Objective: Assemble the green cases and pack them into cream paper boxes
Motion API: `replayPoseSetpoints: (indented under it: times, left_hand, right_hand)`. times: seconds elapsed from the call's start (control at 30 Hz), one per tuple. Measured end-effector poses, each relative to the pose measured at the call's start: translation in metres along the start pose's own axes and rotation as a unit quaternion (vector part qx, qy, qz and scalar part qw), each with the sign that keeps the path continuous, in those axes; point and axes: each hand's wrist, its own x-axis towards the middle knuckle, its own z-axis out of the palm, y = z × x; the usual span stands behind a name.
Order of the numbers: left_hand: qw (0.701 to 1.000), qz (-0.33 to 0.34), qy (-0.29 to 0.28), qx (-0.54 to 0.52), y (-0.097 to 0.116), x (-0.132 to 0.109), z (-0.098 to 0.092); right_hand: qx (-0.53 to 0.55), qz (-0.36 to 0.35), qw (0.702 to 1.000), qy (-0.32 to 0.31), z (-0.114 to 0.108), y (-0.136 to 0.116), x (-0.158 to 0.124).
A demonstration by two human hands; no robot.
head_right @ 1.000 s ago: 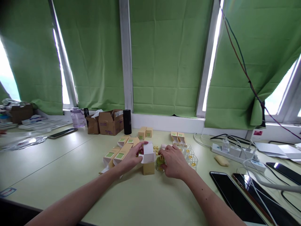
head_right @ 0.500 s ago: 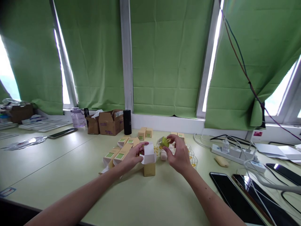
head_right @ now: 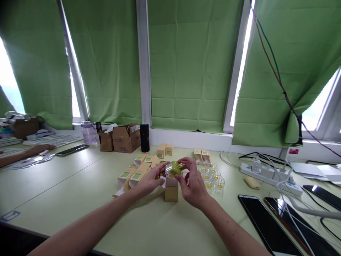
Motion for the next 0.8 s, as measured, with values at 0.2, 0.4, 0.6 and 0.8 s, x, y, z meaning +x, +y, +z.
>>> replayPoseSetpoints:
  times: [0.2,0.4,0.6,0.8]
  left_hand:
    - [1.000,-0.018,-0.001,-0.003,0.005,-0.003,0.001]
    - [0.998,-0.025,-0.007,-0.055,-0.003,0.003,0.000]
    - [0.997,-0.024,-0.006,-0.074,-0.005,0.004,-0.001]
    - [0.998,-0.019,-0.007,-0.055,-0.013,0.006,-0.003]
  right_hand:
    - [-0.058,0.023,0.998,-0.024,-0.007,0.005,0.002]
    - [-0.095,0.004,0.994,-0.060,-0.010,0.004,0.003]
    - [-0.146,-0.007,0.984,-0.099,-0.011,0.000,0.002]
    - [-0.165,0.014,0.978,-0.127,-0.012,-0.002,0.002]
